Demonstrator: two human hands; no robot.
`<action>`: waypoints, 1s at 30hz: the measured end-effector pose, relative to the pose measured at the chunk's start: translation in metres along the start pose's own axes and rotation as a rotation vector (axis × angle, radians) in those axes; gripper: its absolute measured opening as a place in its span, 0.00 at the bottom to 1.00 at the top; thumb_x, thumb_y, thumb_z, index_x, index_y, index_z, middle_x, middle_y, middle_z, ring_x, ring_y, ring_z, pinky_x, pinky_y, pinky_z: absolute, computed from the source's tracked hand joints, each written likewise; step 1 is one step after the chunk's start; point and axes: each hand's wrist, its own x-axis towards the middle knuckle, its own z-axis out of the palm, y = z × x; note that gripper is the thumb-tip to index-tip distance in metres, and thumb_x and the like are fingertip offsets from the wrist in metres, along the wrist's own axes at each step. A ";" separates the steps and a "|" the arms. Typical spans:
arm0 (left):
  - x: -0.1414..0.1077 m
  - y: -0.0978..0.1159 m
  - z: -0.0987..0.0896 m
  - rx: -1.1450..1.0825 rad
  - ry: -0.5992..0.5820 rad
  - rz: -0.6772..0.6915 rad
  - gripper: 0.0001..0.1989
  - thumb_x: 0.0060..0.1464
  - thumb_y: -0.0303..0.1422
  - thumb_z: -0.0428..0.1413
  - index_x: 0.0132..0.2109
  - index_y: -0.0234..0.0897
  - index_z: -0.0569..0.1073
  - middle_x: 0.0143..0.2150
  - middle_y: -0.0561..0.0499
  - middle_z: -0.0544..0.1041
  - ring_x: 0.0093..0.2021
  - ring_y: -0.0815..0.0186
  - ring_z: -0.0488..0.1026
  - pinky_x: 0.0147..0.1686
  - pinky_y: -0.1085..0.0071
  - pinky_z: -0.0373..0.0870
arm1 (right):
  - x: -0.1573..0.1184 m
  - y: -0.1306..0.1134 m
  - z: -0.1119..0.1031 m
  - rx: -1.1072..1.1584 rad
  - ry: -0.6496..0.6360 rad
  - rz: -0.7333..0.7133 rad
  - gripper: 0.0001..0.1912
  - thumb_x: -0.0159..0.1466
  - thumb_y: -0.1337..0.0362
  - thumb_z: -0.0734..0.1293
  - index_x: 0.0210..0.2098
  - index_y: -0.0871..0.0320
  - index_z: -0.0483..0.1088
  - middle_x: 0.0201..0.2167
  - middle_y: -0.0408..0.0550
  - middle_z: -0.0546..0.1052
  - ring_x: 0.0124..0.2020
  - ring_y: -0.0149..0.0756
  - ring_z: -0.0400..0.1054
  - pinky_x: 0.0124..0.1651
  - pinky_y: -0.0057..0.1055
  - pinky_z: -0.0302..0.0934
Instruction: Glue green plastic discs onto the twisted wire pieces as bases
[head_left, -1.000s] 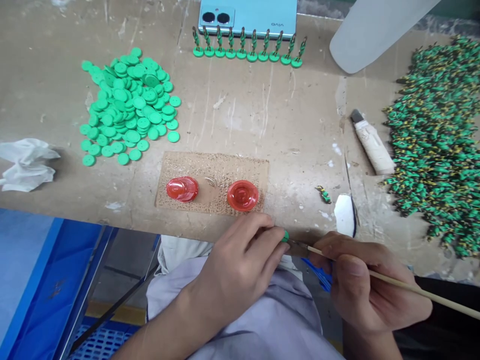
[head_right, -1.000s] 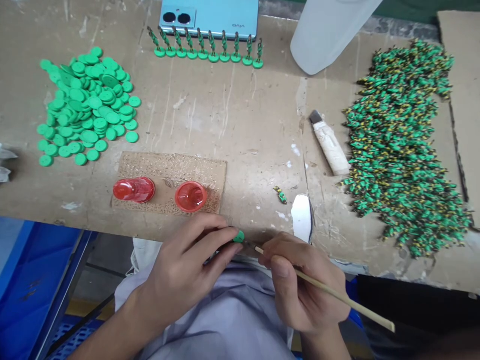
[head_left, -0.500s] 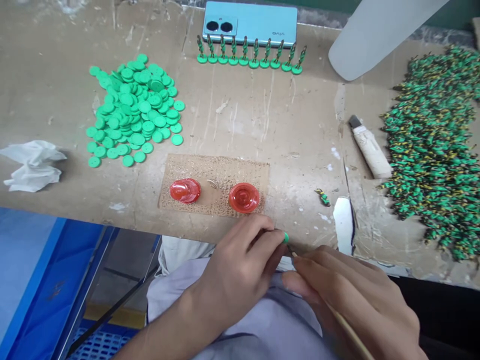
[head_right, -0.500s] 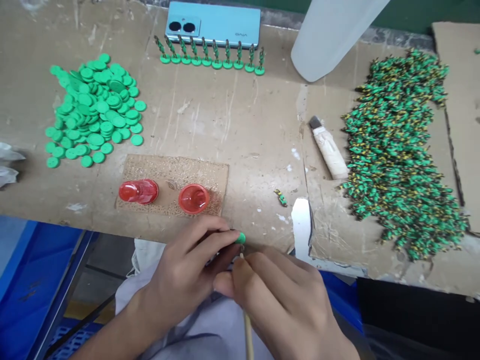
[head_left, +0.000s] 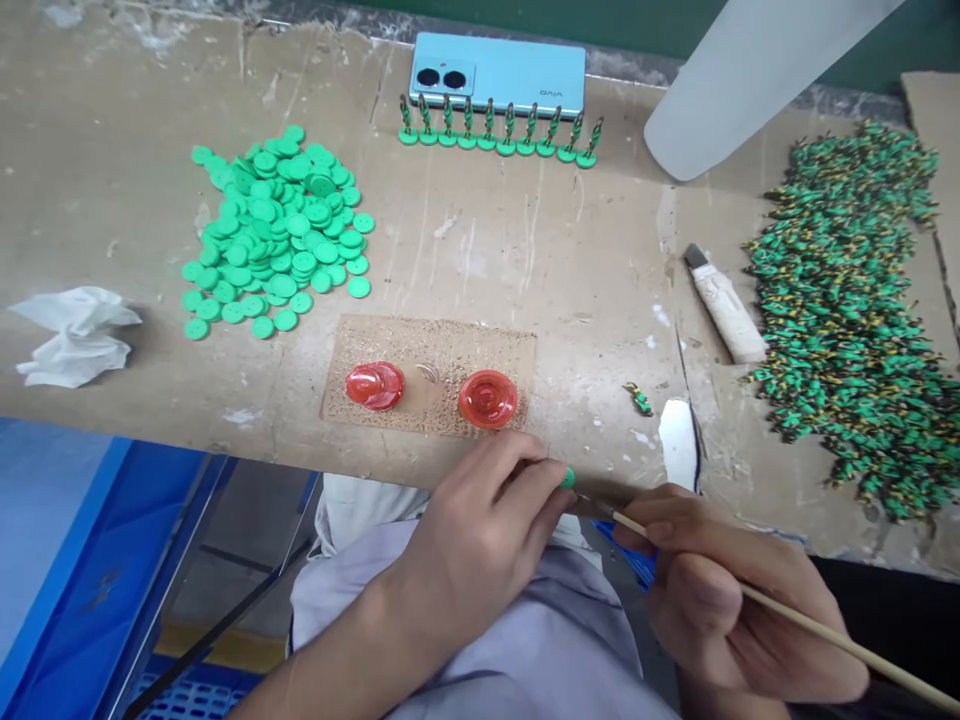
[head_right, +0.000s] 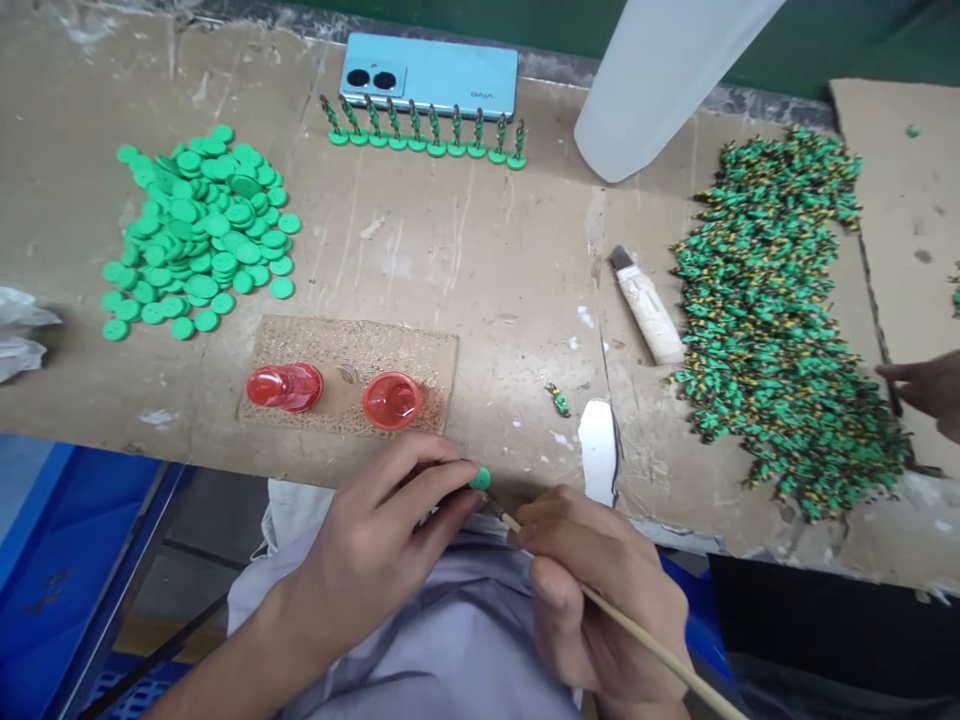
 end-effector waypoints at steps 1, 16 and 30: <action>0.000 0.001 0.000 -0.001 -0.001 -0.001 0.04 0.69 0.22 0.59 0.48 0.32 0.77 0.44 0.47 0.78 0.43 0.63 0.77 0.44 0.67 0.79 | 0.002 0.003 0.004 0.013 0.014 -0.022 0.06 0.75 0.62 0.67 0.44 0.55 0.76 0.28 0.47 0.79 0.27 0.39 0.77 0.28 0.35 0.72; 0.001 0.002 -0.001 -0.002 -0.002 -0.002 0.04 0.69 0.22 0.59 0.48 0.30 0.77 0.44 0.46 0.77 0.43 0.63 0.78 0.45 0.67 0.79 | -0.002 0.021 0.018 -0.026 0.100 -0.127 0.07 0.76 0.67 0.65 0.43 0.58 0.76 0.27 0.45 0.77 0.24 0.33 0.71 0.26 0.32 0.69; 0.001 0.002 -0.003 -0.039 -0.013 -0.005 0.06 0.70 0.21 0.56 0.49 0.31 0.76 0.44 0.45 0.77 0.42 0.64 0.76 0.40 0.69 0.78 | 0.023 -0.033 0.008 -0.427 -0.313 -0.246 0.07 0.72 0.74 0.71 0.39 0.58 0.73 0.27 0.42 0.78 0.30 0.33 0.76 0.32 0.29 0.72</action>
